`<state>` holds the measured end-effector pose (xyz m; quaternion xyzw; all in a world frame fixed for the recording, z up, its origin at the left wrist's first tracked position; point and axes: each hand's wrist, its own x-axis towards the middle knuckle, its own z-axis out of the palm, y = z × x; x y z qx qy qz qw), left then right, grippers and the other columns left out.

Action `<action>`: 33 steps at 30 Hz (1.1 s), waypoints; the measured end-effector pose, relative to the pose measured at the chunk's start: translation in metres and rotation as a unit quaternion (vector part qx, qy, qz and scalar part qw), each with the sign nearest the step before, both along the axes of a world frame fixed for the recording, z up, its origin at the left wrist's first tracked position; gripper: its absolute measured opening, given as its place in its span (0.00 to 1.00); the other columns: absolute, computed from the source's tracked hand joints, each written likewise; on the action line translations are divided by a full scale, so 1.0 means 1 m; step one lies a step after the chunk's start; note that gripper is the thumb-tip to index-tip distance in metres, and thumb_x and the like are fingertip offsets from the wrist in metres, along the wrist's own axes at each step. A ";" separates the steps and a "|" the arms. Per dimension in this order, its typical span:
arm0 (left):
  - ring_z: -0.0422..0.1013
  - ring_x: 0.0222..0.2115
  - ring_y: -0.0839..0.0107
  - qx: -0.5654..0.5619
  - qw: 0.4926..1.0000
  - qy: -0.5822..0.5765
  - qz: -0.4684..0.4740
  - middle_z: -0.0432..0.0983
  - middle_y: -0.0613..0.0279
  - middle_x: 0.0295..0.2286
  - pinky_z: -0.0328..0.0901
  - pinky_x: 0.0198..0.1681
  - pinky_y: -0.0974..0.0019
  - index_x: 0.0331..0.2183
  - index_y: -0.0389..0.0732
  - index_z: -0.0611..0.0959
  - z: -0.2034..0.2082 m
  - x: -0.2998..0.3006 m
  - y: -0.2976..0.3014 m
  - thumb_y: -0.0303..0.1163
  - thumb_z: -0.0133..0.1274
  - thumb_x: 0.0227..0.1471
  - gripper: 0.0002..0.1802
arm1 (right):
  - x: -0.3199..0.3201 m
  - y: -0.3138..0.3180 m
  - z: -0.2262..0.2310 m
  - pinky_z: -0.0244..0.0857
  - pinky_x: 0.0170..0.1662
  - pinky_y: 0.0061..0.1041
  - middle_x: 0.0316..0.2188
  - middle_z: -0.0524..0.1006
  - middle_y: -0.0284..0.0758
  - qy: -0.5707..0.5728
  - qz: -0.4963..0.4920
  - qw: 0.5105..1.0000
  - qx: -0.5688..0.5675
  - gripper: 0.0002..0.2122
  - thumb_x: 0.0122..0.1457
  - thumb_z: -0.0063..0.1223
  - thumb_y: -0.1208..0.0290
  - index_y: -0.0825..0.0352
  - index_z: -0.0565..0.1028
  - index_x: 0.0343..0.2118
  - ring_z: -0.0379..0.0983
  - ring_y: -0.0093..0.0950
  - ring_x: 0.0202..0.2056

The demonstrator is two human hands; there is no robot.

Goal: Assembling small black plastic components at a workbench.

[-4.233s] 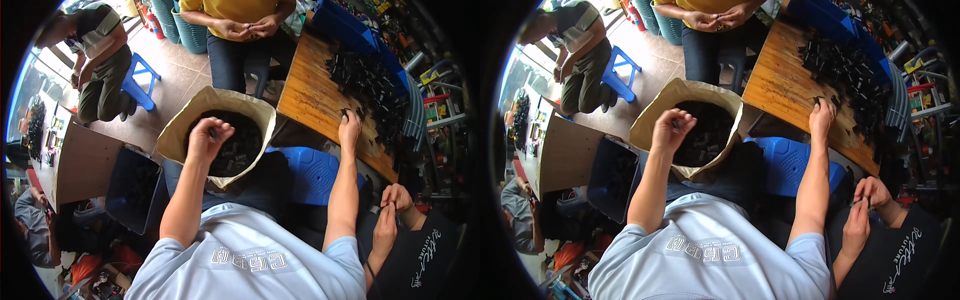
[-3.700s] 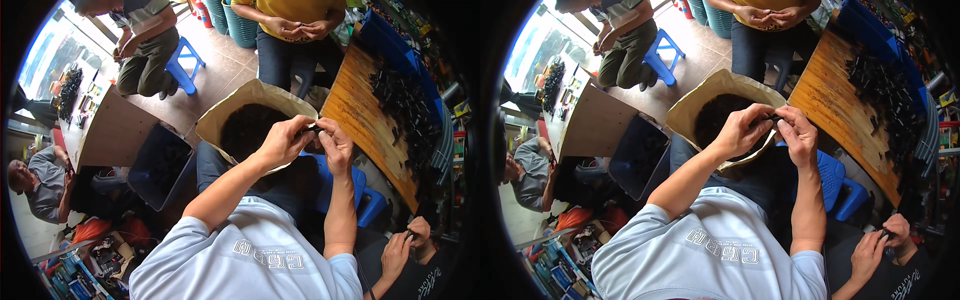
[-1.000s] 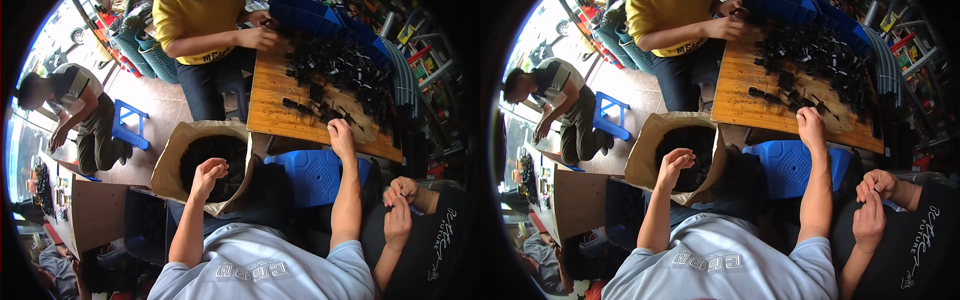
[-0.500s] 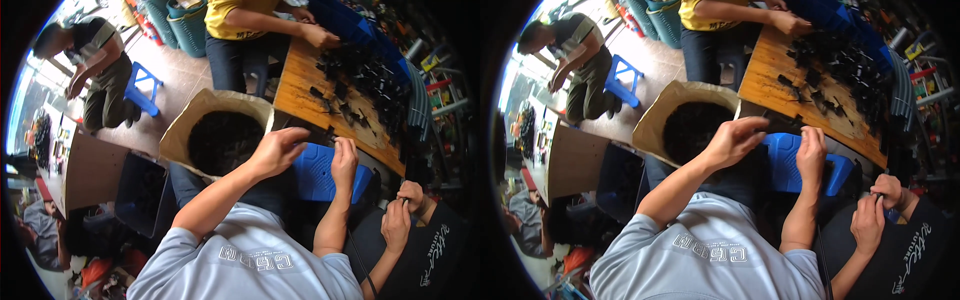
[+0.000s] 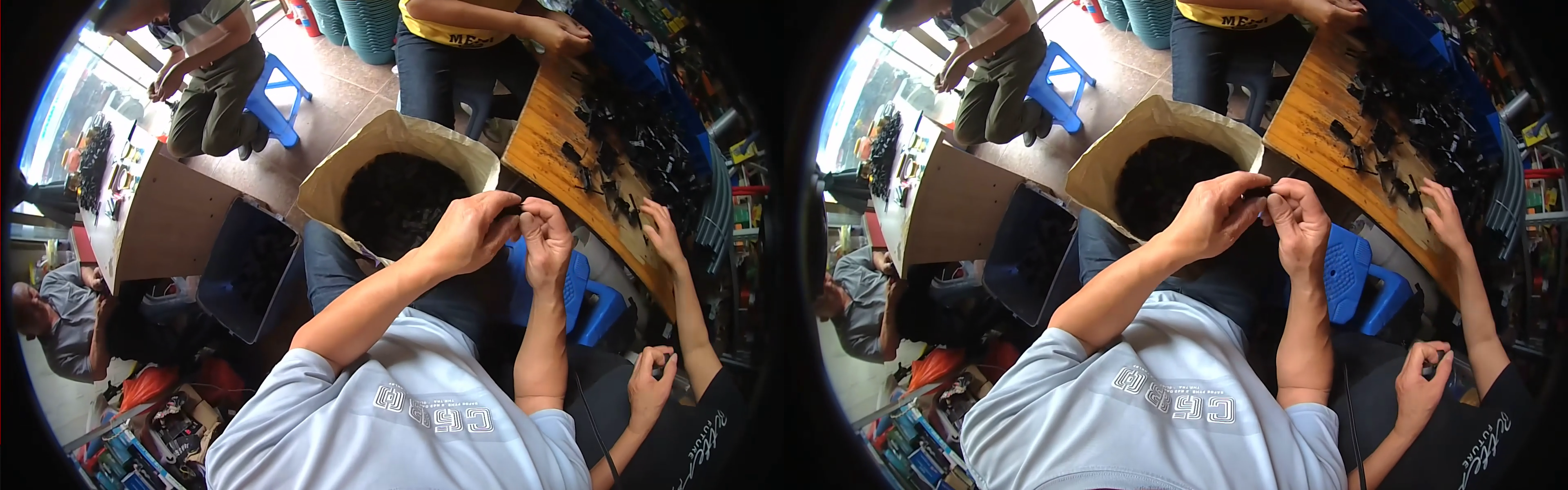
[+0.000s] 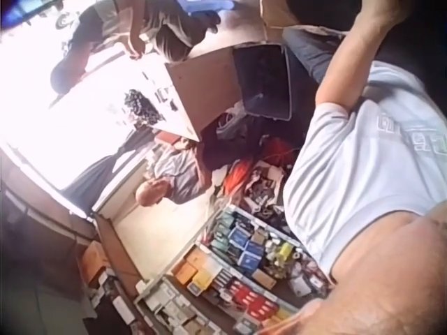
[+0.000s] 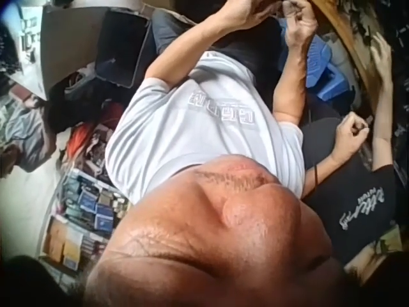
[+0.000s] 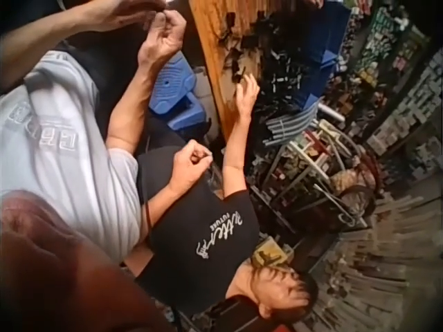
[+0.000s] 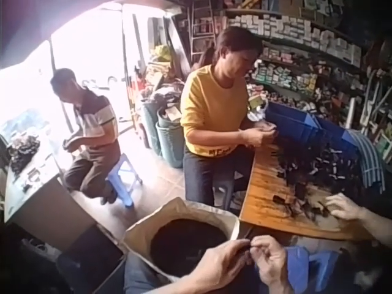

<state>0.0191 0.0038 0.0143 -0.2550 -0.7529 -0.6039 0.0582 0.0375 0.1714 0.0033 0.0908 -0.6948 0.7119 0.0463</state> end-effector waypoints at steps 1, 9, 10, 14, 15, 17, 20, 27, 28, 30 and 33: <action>0.74 0.23 0.63 0.024 0.999 0.020 0.015 0.74 0.53 0.27 0.67 0.25 0.67 0.38 0.34 0.77 -0.001 0.000 0.001 0.21 0.56 0.47 0.12 | -0.001 -0.004 0.000 0.65 0.38 0.18 0.34 0.74 0.32 -0.015 0.022 0.999 -0.041 0.08 0.62 0.49 0.75 0.72 0.72 0.42 0.69 0.18 0.31; 0.72 0.21 0.57 -0.025 0.991 0.096 0.092 0.71 0.55 0.22 0.66 0.21 0.63 0.29 0.37 0.73 -0.016 0.006 -0.006 0.21 0.56 0.45 0.08 | -0.001 -0.023 0.002 0.64 0.36 0.18 0.33 0.74 0.32 -0.025 0.057 0.993 -0.101 0.06 0.60 0.45 0.80 0.72 0.72 0.39 0.67 0.17 0.29; 0.72 0.20 0.57 -0.015 0.993 0.074 0.090 0.71 0.56 0.23 0.66 0.21 0.63 0.28 0.37 0.73 -0.017 0.007 -0.006 0.21 0.56 0.45 0.08 | -0.002 -0.026 0.000 0.64 0.31 0.18 0.27 0.74 0.31 -0.017 0.040 0.993 -0.114 0.05 0.59 0.45 0.81 0.72 0.72 0.37 0.68 0.17 0.26; 0.73 0.23 0.57 -0.017 0.995 0.045 0.086 0.73 0.55 0.25 0.68 0.25 0.63 0.30 0.37 0.75 -0.021 0.008 -0.014 0.23 0.57 0.44 0.09 | -0.007 -0.029 -0.005 0.62 0.30 0.16 0.27 0.72 0.30 -0.044 0.046 0.987 -0.145 0.04 0.58 0.47 0.80 0.71 0.71 0.35 0.65 0.15 0.25; 0.73 0.25 0.57 -0.048 0.988 0.105 0.099 0.73 0.53 0.26 0.68 0.28 0.64 0.32 0.37 0.76 -0.022 0.006 -0.017 0.22 0.57 0.45 0.09 | -0.010 -0.029 -0.005 0.61 0.29 0.15 0.28 0.72 0.30 -0.065 0.027 0.995 -0.074 0.03 0.58 0.47 0.80 0.71 0.71 0.34 0.65 0.15 0.25; 0.73 0.29 0.63 -0.121 0.978 0.138 0.101 0.76 0.54 0.30 0.68 0.34 0.68 0.38 0.36 0.78 -0.022 0.004 -0.023 0.24 0.57 0.48 0.12 | -0.014 -0.028 -0.003 0.61 0.31 0.13 0.31 0.71 0.30 -0.145 -0.017 0.989 0.026 0.06 0.56 0.52 0.79 0.71 0.71 0.36 0.65 0.14 0.28; 0.72 0.27 0.71 0.116 0.974 -0.180 0.073 0.77 0.58 0.32 0.67 0.33 0.70 0.42 0.35 0.77 -0.023 -0.004 -0.028 0.26 0.56 0.52 0.14 | -0.014 -0.026 0.000 0.62 0.35 0.14 0.31 0.70 0.29 -0.067 0.042 0.997 -0.024 0.11 0.55 0.55 0.80 0.71 0.70 0.41 0.66 0.15 0.30; 0.72 0.25 0.76 0.387 0.814 -0.416 -0.119 0.77 0.57 0.31 0.69 0.28 0.72 0.51 0.34 0.73 -0.030 -0.011 -0.048 0.27 0.52 0.56 0.20 | -0.009 -0.025 -0.005 0.61 0.30 0.14 0.26 0.73 0.27 -0.061 0.032 0.993 0.100 0.06 0.58 0.56 0.74 0.69 0.75 0.37 0.65 0.15 0.25; 0.73 0.26 0.76 0.379 0.816 -0.417 -0.128 0.76 0.58 0.31 0.70 0.29 0.72 0.50 0.33 0.73 -0.031 -0.009 -0.046 0.28 0.53 0.56 0.20 | -0.010 -0.026 -0.006 0.61 0.30 0.14 0.26 0.73 0.27 -0.056 0.033 0.994 0.089 0.06 0.58 0.56 0.74 0.69 0.75 0.37 0.65 0.15 0.25; 0.74 0.27 0.75 0.311 0.851 -0.400 -0.141 0.76 0.60 0.30 0.71 0.32 0.71 0.49 0.33 0.74 -0.031 -0.005 -0.042 0.30 0.55 0.54 0.21 | -0.012 -0.027 -0.007 0.58 0.26 0.12 0.23 0.73 0.25 -0.110 0.034 0.993 0.019 0.05 0.58 0.56 0.74 0.68 0.75 0.36 0.64 0.13 0.23; 0.73 0.29 0.77 0.192 0.910 -0.350 -0.115 0.76 0.61 0.31 0.70 0.35 0.72 0.46 0.31 0.74 -0.030 -0.005 -0.038 0.29 0.56 0.53 0.20 | -0.013 -0.021 -0.005 0.58 0.25 0.13 0.22 0.73 0.26 -0.142 0.069 0.985 0.063 0.03 0.58 0.53 0.76 0.68 0.76 0.33 0.65 0.12 0.22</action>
